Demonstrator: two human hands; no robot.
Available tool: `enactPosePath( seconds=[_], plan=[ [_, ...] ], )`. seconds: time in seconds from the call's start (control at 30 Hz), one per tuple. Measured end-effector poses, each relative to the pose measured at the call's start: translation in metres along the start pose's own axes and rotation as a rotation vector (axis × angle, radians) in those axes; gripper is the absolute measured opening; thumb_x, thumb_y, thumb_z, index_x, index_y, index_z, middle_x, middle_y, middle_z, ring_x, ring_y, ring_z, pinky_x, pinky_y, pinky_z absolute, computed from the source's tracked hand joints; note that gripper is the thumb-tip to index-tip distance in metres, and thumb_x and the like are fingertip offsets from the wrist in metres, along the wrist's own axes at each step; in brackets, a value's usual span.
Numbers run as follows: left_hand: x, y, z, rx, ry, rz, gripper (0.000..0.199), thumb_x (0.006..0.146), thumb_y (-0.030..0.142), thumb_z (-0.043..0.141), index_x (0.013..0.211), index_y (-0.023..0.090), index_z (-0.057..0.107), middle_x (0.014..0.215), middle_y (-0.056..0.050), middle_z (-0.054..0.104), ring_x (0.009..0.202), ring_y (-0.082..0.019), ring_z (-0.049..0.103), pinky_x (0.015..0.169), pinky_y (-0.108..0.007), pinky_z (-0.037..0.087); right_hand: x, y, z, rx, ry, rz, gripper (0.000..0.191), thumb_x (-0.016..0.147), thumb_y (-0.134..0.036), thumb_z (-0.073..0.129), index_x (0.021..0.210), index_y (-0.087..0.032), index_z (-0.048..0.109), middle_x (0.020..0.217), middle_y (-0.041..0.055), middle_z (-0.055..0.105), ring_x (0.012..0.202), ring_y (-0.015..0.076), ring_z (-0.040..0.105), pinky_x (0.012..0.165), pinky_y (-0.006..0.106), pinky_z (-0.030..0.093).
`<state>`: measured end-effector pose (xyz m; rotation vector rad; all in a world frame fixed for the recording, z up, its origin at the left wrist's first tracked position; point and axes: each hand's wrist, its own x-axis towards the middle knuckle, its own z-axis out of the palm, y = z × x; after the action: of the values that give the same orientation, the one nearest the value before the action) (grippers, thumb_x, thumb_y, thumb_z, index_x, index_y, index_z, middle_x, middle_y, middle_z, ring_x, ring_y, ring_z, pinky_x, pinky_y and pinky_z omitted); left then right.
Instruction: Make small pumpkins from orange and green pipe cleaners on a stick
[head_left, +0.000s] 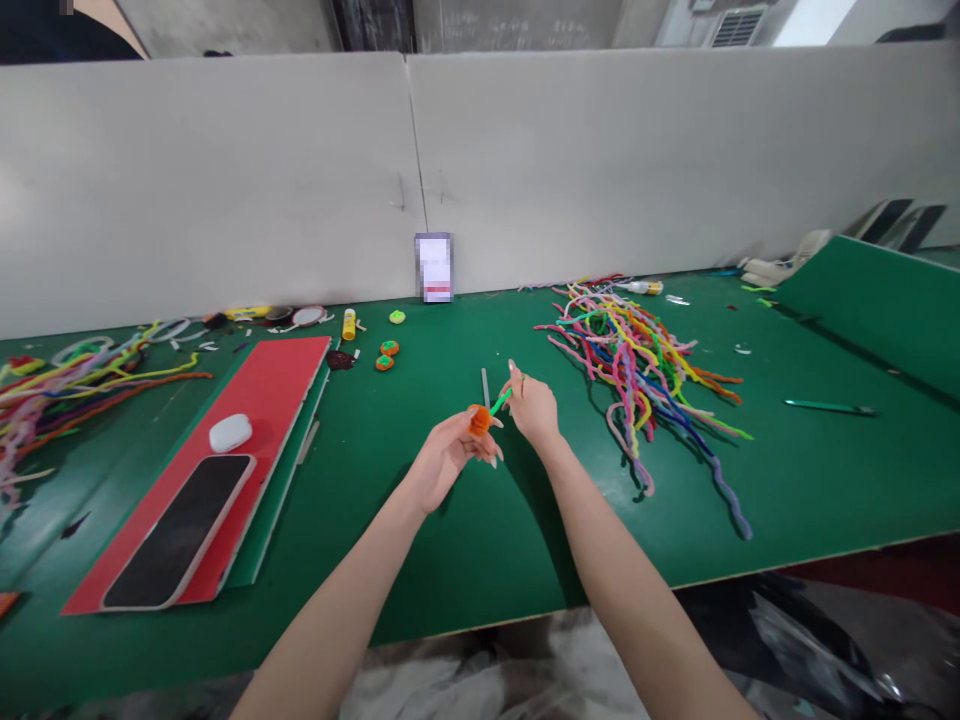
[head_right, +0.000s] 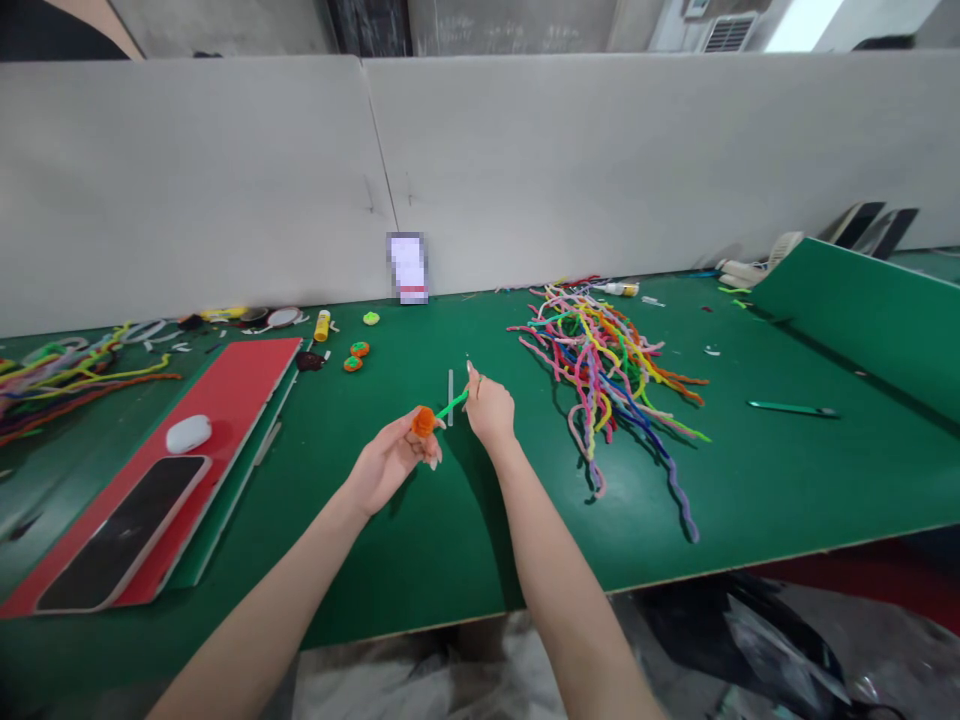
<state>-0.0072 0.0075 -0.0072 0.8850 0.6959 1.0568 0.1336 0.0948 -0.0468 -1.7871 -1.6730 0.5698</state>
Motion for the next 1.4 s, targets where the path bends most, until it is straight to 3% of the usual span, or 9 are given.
enactPosePath(
  seconds=[0.13,0.57,0.87,1.23,1.4],
  plan=[
    [-0.001,0.001,0.002,0.141,0.061,0.047,0.019,0.075,0.025,0.06,0.09,0.013,0.057,0.067,-0.002,0.062,0.061,-0.011,0.057,0.057,-0.021,0.036,-0.003,0.0,0.007,0.054,-0.067,-0.025,0.052,0.091,-0.04,0.019,0.063,-0.019,0.058,0.057,0.0044,0.064,0.056,0.0146,0.059,0.056,0.022,0.038],
    [-0.001,-0.001,0.007,0.359,0.153,0.119,0.023,0.076,0.034,0.057,0.083,0.012,0.056,0.067,-0.006,0.067,0.062,-0.016,0.062,0.053,-0.024,0.039,-0.002,0.0,0.005,0.032,-0.051,-0.023,0.051,0.091,-0.04,0.021,0.064,-0.019,0.059,0.057,0.0052,0.065,0.056,0.0151,0.06,0.055,0.022,0.037],
    [-0.003,0.01,0.003,0.156,0.021,0.086,0.024,0.078,0.028,0.056,0.096,0.011,0.057,0.094,-0.012,0.066,0.08,-0.019,0.062,0.065,-0.027,0.041,-0.006,-0.002,0.006,0.09,-0.081,-0.047,0.053,0.091,-0.042,0.02,0.063,-0.019,0.058,0.056,0.0051,0.063,0.058,0.0154,0.06,0.056,0.023,0.038],
    [0.001,0.003,0.002,0.16,0.147,0.133,0.026,0.081,0.037,0.05,0.083,0.013,0.059,0.075,-0.008,0.068,0.071,-0.018,0.063,0.065,-0.029,0.044,-0.009,-0.005,0.008,0.097,-0.116,-0.086,0.053,0.09,-0.042,0.019,0.062,-0.019,0.058,0.053,0.004,0.062,0.053,0.0141,0.058,0.056,0.022,0.038],
    [0.0,0.005,0.002,0.139,0.152,0.119,0.021,0.077,0.033,0.056,0.081,0.013,0.059,0.07,-0.006,0.068,0.068,-0.016,0.063,0.064,-0.027,0.044,-0.008,-0.005,0.01,0.088,-0.112,-0.069,0.054,0.09,-0.042,0.019,0.06,-0.019,0.057,0.054,0.0042,0.062,0.052,0.0139,0.057,0.054,0.022,0.037]
  ],
)
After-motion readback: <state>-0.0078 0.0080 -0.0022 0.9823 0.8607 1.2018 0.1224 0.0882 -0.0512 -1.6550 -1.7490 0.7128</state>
